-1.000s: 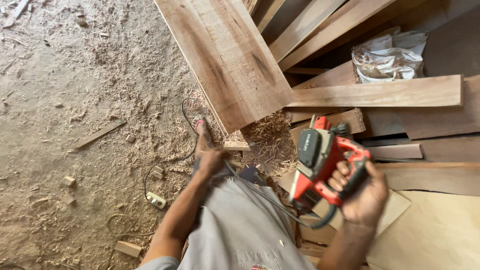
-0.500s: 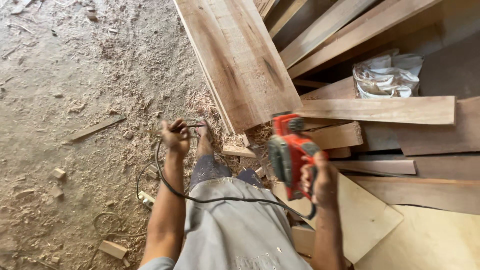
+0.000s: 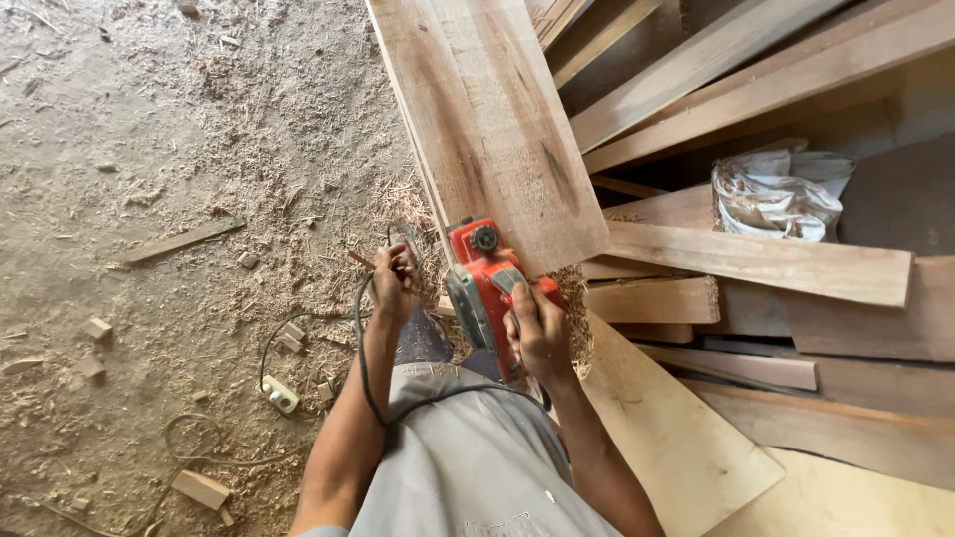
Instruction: The person uses a power planer to smooth a wooden board, moving the tool across the surface and edges while holding the wood with the other hand.
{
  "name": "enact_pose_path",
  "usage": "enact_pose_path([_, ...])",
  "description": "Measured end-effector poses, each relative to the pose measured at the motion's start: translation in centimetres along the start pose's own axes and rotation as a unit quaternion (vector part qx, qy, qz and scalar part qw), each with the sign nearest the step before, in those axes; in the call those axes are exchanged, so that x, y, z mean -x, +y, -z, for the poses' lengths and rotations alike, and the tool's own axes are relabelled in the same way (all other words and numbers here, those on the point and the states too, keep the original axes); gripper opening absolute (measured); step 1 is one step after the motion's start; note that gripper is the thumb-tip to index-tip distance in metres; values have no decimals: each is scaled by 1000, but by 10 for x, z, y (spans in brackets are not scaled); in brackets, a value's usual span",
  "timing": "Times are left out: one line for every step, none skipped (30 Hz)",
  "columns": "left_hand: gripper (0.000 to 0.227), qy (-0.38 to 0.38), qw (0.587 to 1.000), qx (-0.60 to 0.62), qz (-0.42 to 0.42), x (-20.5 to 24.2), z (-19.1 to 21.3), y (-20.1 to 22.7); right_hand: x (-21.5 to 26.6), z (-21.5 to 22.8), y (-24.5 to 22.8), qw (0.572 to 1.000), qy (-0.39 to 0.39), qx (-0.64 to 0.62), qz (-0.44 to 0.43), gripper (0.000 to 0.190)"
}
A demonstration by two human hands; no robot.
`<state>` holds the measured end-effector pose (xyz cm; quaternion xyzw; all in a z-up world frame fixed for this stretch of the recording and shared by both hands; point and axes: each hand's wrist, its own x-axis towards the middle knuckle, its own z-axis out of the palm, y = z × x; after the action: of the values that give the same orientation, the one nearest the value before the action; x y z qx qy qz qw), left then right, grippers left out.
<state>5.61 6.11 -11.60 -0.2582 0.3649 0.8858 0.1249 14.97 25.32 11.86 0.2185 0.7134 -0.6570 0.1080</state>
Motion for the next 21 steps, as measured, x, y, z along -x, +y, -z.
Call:
enact_pose_path([52,33,999,14,2,2,-9,-2,-13,-5,-5,1000,7,5,13,44])
enact_pose_path([48,37,996,-73,25,6,-15,-1,-28,-11,-9,999,14,10,27,43])
enact_pose_path([46,41,985,-159,49,14,-18,-1,-43,-18,-15,999,20,14,41,43])
enact_pose_path([46,45,966,-244,73,22,-24,-4,-59,-25,-21,998,21,9,54,43])
enact_pose_path([47,23,978,-202,52,26,-35,-12,-77,-34,-27,998,22,3,66,42])
enact_pose_path([49,-2,987,-159,29,25,-47,-18,-96,-42,-36,996,23,-4,83,42])
enact_pose_path([51,-27,993,-116,6,24,-55,-23,-114,-50,-44,996,27,4,89,42])
enact_pose_path([48,-41,991,-130,-9,26,-59,-27,-130,-58,-53,995,29,12,95,43])
enact_pose_path([52,-55,988,-145,-25,30,-61,-31,-147,-65,-62,994,31,20,101,43])
enact_pose_path([61,-67,984,-161,-41,31,-63,-33,-162,-72,-70,994,36,29,101,42])
enact_pose_path([51,-66,964,-238,-102,29,-65,-34,-176,-79,-78,993,41,37,102,41])
enact_pose_path([52,-63,934,-313,-161,28,-66,-32,-192,-85,-85,993,47,46,102,42])
enact_pose_path([64,-60,895,-385,-217,24,-68,-30,-209,-92,-93,989,56,76,111,48])
enact_pose_path([64,-69,912,-371,-163,24,-69,-28,-224,-96,-98,985,65,105,118,55])
enact_pose_path([64,-78,925,-355,-107,29,-68,-27,-240,-100,-103,980,75,135,125,64])
enact_pose_path([64,-88,935,-339,-51,31,-66,-22,-256,-108,-107,976,85,141,140,64])
enact_pose_path([61,-101,913,-364,-153,30,-66,-18,-273,-117,-111,972,94,148,156,64])
enact_pose_path([59,-115,880,-386,-251,31,-66,-15,-289,-123,-114,968,104,154,170,64])
enact_pose_path([58,-130,837,-404,-346,31,-66,-13,-306,-127,-117,965,104,161,181,64])
enact_pose_path([62,-123,857,-410,-287,30,-65,-9,-323,-132,-120,961,106,168,192,63])
enact_pose_path([66,-115,874,-414,-228,29,-64,-6,-342,-137,-123,958,108,174,202,63])
